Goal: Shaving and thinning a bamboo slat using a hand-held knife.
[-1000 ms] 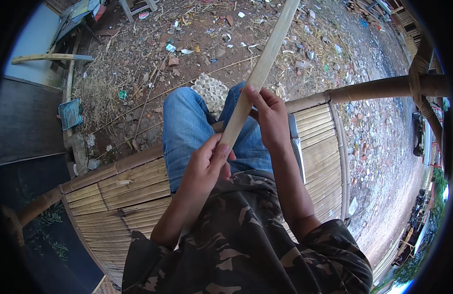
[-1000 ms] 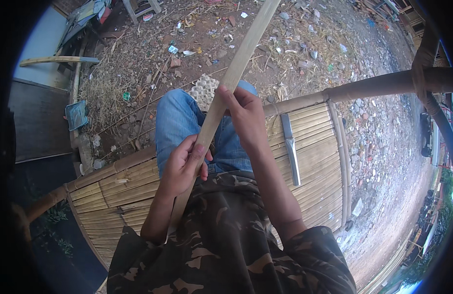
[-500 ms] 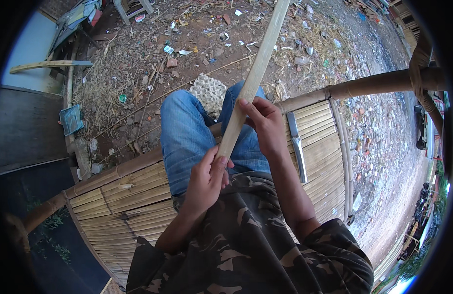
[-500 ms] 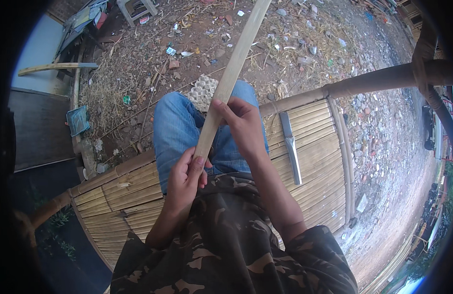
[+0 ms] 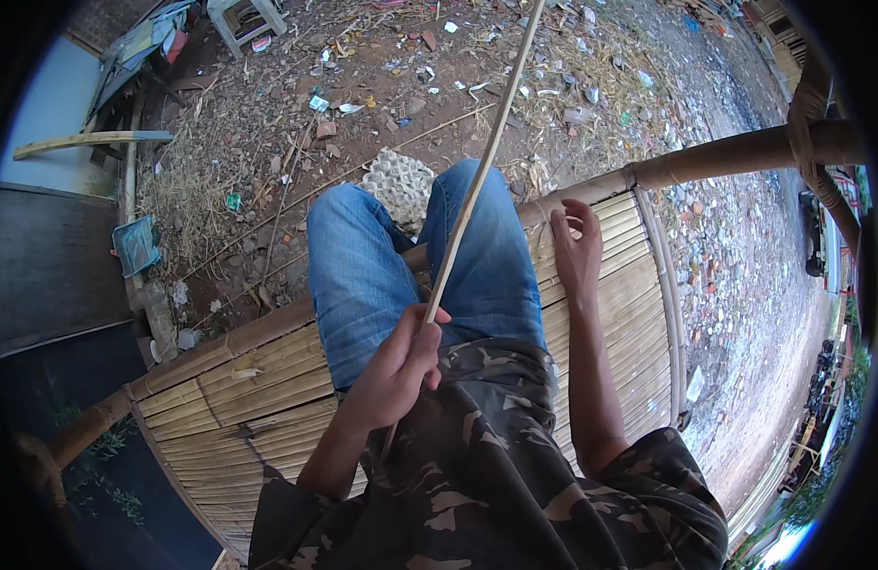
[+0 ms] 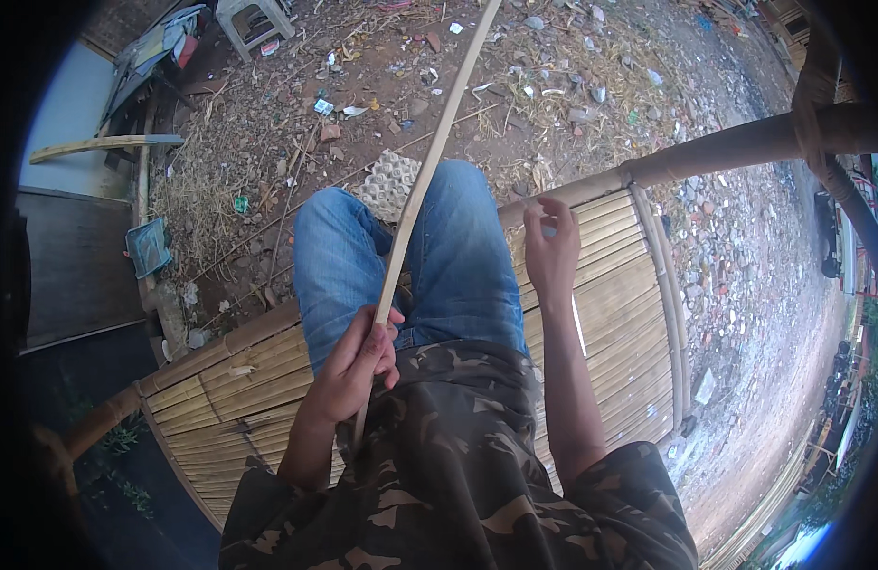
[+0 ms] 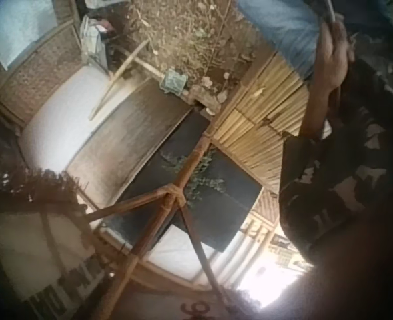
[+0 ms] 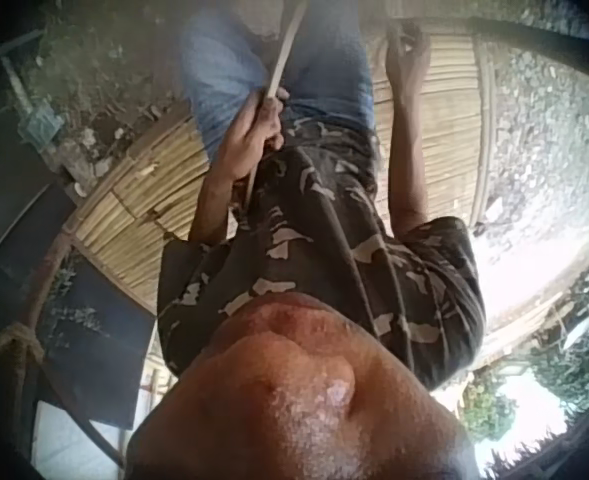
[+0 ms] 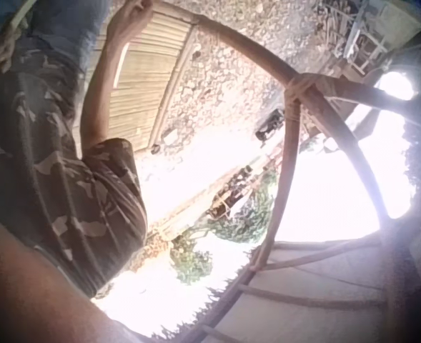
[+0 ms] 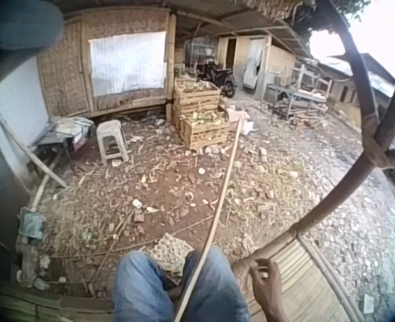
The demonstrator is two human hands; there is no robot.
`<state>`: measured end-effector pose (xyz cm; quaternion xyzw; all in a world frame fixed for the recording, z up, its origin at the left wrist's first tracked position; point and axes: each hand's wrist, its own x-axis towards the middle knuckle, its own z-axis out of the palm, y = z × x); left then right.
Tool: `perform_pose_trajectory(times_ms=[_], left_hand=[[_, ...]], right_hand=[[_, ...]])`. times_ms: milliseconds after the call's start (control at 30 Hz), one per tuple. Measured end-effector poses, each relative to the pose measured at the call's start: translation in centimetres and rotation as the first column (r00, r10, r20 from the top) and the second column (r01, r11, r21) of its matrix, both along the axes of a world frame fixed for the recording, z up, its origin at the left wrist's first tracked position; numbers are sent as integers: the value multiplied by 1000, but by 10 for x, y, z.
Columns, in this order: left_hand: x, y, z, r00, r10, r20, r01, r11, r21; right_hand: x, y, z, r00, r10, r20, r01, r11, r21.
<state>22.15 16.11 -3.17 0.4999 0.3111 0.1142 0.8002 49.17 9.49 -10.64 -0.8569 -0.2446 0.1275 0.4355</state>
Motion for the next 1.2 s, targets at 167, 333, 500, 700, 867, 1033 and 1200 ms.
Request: perform_pose_trajectory(times_ms=[167, 333, 500, 700, 867, 1033, 1200], left_hand=[[17, 23, 11, 988, -62, 141, 102, 949, -299], [24, 27, 5, 929, 12, 370, 196, 832, -519], [29, 22, 12, 942, -10, 335, 185, 851, -492], [29, 23, 0, 948, 3, 318, 184, 810, -557], [28, 18, 1, 955, 7, 298, 161, 829, -535], [23, 9, 4, 977, -15, 214, 118, 869, -481], [20, 8, 7, 984, 10, 178, 74, 886, -457]], right_hand=[[30, -99, -102, 977, 72, 199, 89, 714, -695], [24, -105, -107, 990, 25, 142, 52, 854, -517], [34, -99, -66, 999, -42, 28, 49, 943, -330], [-4, -47, 57, 957, 267, -116, -283, 945, -166], [-42, -6, 83, 664, 731, 154, -727, 680, -96], [-30, 33, 82, 704, 689, 174, -656, 724, -212], [-44, 35, 82, 628, 747, 218, -725, 664, -183]])
